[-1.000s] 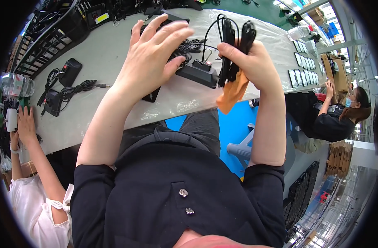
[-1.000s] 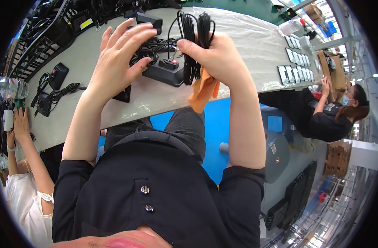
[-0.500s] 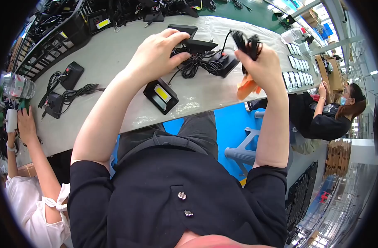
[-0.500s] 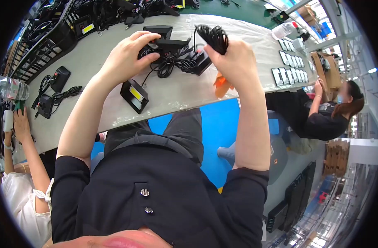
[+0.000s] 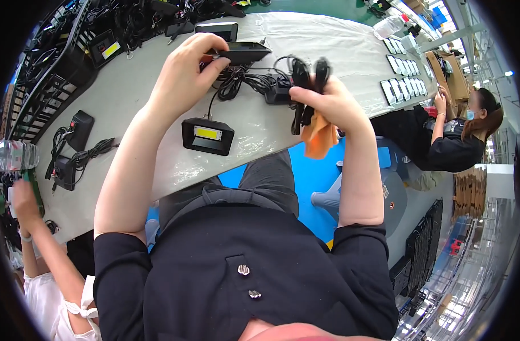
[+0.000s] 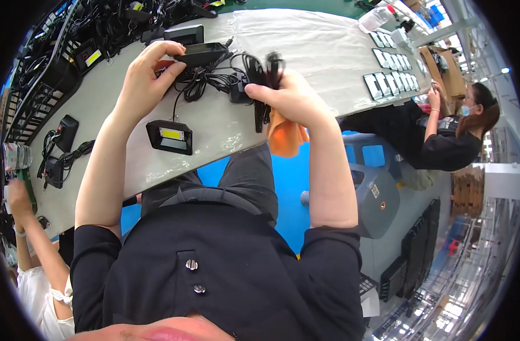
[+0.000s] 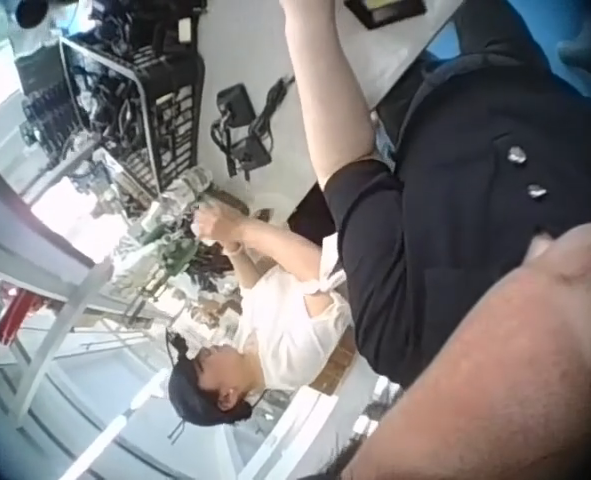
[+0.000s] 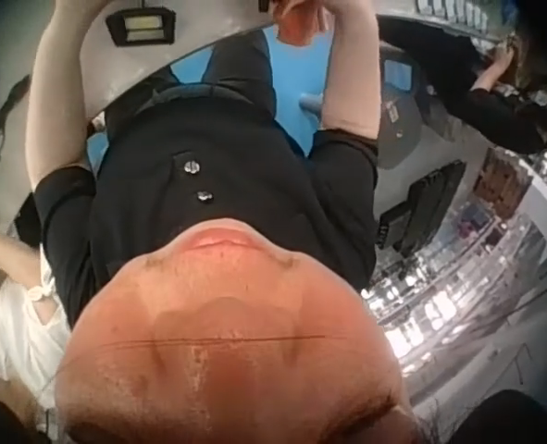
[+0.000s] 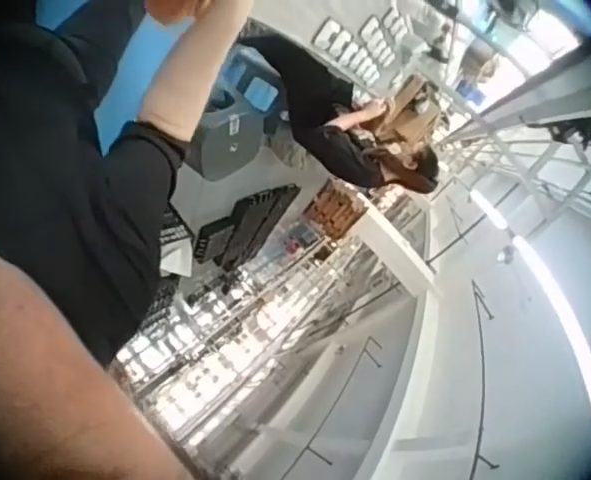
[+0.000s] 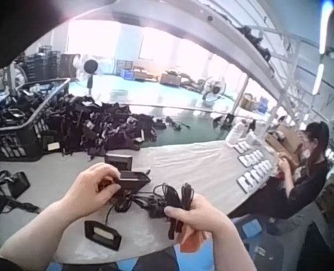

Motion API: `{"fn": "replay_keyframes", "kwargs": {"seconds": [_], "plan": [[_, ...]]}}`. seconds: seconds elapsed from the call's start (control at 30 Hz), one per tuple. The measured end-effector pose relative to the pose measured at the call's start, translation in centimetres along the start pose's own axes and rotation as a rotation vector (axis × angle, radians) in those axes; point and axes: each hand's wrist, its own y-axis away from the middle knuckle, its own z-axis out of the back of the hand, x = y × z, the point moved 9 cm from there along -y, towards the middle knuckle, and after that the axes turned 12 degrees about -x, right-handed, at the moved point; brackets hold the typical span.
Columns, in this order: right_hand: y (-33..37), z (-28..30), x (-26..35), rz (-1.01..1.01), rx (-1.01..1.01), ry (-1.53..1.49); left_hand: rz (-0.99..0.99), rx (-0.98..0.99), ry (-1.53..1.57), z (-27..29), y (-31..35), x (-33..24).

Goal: Cleaning the surfaces of small LED light fixtures using a cloth and water.

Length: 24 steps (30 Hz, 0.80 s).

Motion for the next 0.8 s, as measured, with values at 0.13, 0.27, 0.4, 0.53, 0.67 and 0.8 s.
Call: {"fn": "replay_keyframes", "kwargs": {"seconds": [0.13,0.27,0.4,0.53,0.67,0.8], "plan": [[1.1,-0.4,0.3,0.128,0.044,-0.007,0.121,-0.093,0.038,1.5,0.6,1.7],[2.0,-0.3,0.7,0.161,-0.023,-0.025,0.067,-0.151,0.125,1.7,0.5,1.2],[0.8,0.7,4.0,0.319,-0.143,-0.030,0.112,-0.128,0.179,1.2,0.7,2.0],[-0.6,-1.1,8.4,0.443,-0.093,0.352,0.207,-0.115,0.242,1.4,1.0,3.0],[-4.1,-2.3,5.2,0.175,0.004,0.299,0.213,-0.127,0.270,1.7,0.8,3.0],[-3.9,0.8,4.1,0.170,-0.158,0.362,-0.025,-0.200,0.181,4.0,0.7,0.3]]}}
